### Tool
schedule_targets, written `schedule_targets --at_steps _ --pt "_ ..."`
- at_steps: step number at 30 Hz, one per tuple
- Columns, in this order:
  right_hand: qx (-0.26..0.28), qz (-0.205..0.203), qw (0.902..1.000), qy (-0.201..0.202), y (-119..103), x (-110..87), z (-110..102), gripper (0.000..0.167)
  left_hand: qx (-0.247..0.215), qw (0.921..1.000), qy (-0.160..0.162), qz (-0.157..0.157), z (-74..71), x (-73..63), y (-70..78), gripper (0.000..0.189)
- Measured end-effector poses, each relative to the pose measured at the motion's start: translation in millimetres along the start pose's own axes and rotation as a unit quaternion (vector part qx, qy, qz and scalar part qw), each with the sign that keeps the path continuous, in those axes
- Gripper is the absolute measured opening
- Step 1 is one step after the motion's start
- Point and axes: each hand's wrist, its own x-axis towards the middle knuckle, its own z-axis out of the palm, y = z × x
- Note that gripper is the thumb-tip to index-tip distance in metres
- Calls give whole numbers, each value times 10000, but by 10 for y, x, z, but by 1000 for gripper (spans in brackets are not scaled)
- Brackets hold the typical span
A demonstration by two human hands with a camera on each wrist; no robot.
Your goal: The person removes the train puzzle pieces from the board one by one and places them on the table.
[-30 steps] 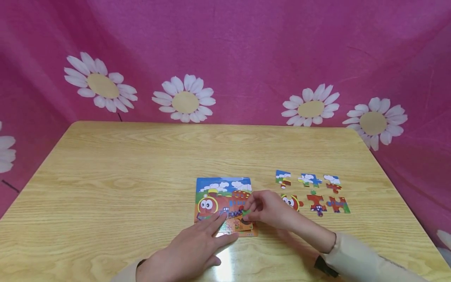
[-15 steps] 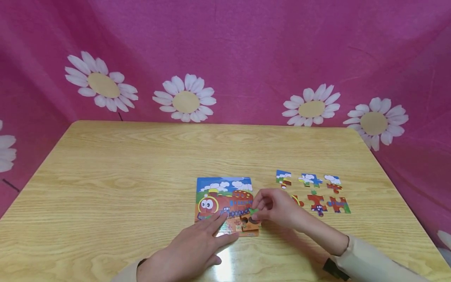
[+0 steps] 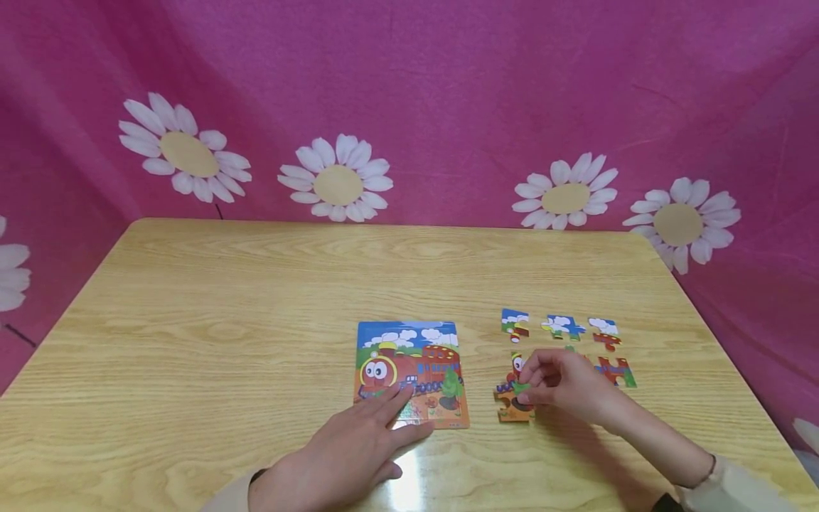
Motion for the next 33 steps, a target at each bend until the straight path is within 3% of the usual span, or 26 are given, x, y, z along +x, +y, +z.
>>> schedule_targets --at_steps 7,14,20,27,33 --pt "-231 46 9996 127 199 -211 -235 15 -41 9999 93 97 5 -9 -2 57" --pt "-830 392 9955 231 378 -382 -413 16 -85 9998 124 103 5 -14 -3 57" --pt "-983 586 9929 314 539 -497 -591 15 -101 9998 130 99 11 -16 -4 57" --pt "-1566 331 9851 631 780 -648 -784 14 -100 9999 83 71 4 -16 -5 57" --pt "-1715 377 9835 441 891 -727 -901 12 39 9998 153 73 7 -20 -8 56"
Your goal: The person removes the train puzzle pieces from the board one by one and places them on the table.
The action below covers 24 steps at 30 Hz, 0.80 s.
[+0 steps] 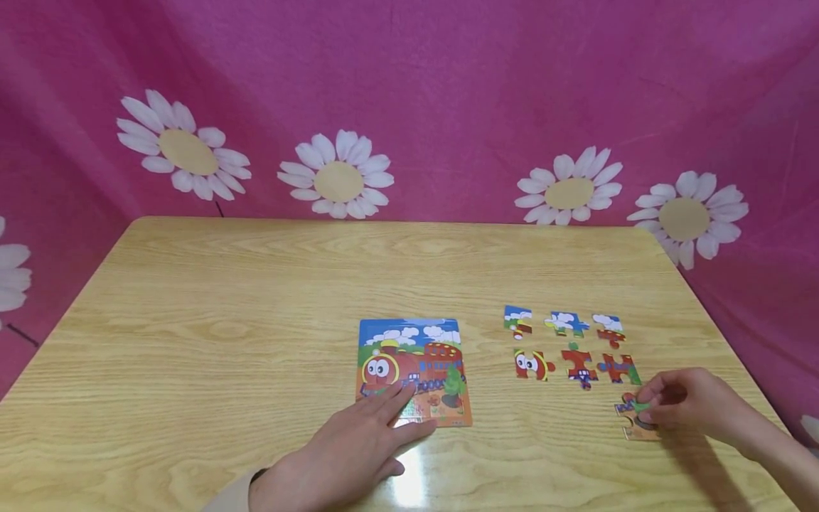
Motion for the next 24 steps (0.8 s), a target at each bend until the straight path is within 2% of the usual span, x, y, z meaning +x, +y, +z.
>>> schedule_targets --at_steps 4,9,12,17,24 --pt "-202 -37 9997 111 -2 -7 2 13 65 10000 50 -6 7 5 -2 57" --pt "-794 567 9949 249 -76 12 13 16 82 9999 61 8 -2 8 3 56" --pt "-954 685 9927 254 -94 19 15 17 97 9999 79 22 -3 6 3 56" --pt "-1029 570 9925 347 -80 14 20 17 -29 10000 78 41 -8 -6 -4 57" --pt "-686 118 9954 657 -199 2 78 14 -67 9995 252 149 8 -34 -23 61"
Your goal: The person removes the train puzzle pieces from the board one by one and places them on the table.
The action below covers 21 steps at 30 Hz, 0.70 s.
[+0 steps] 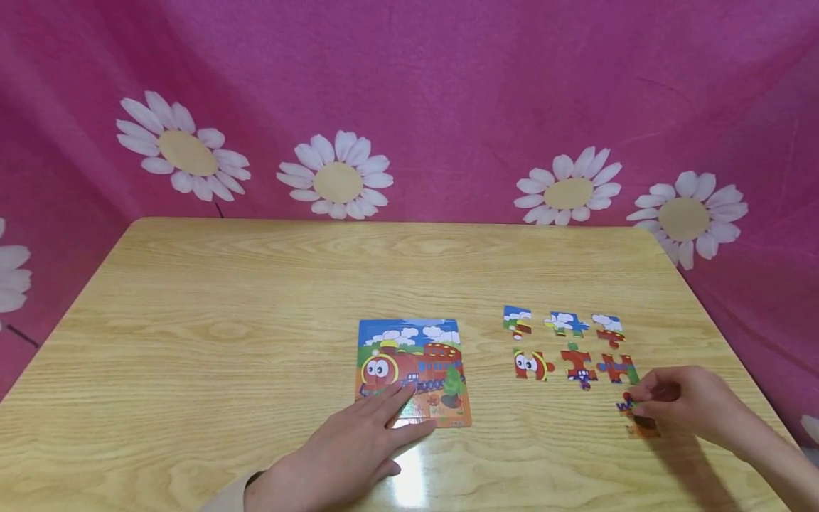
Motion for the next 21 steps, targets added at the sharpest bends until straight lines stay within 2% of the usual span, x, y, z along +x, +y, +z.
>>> schedule_targets --at_steps 2,8,15,21 --pt "186 -202 9996 68 -96 20 41 13 50 10000 37 11 6 -1 3 61" --pt "1098 -522 9917 -421 -532 170 186 6 -3 10000 -41 -56 9 -5 20 64" --pt "2447 -524 9629 -1014 -1032 396 417 11 -162 9997 -90 -171 6 -43 14 65" --pt "2805 -609 9483 -1353 -1420 597 595 13 -319 9986 -58 -416 25 -140 -12 64"
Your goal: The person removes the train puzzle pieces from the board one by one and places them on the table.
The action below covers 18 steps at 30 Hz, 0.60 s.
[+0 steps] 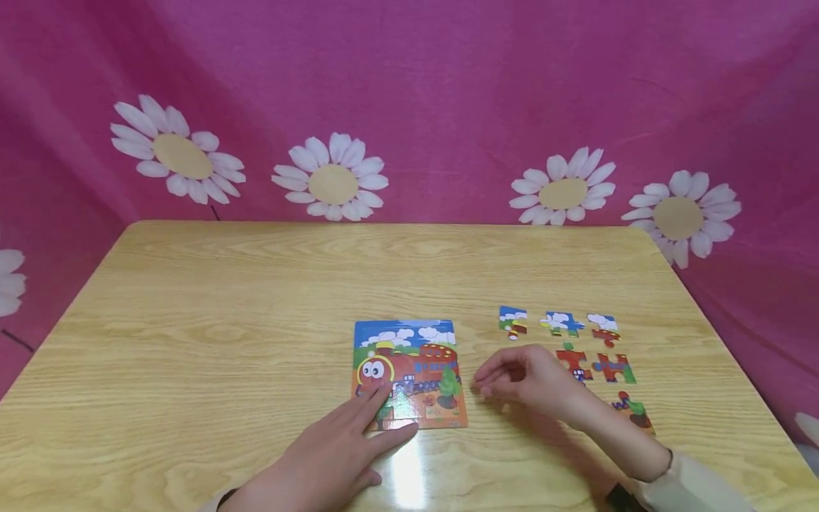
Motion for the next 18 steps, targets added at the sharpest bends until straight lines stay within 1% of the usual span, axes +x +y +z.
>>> schedule_targets --at_steps 5,8,11,18 --pt "146 -214 9992 -315 -124 206 206 12 -8 10000 41 -52 24 -65 -32 65" --pt "65 -273 9991 -326 -166 294 296 12 173 9998 82 21 38 -71 -43 65" --pt "-70 -279 9991 -301 -189 365 360 12 288 9996 50 50 47 -65 -46 64" --pt "-324 -352 9980 -405 -216 469 434 11 221 9997 -92 -18 53 -56 -38 64"
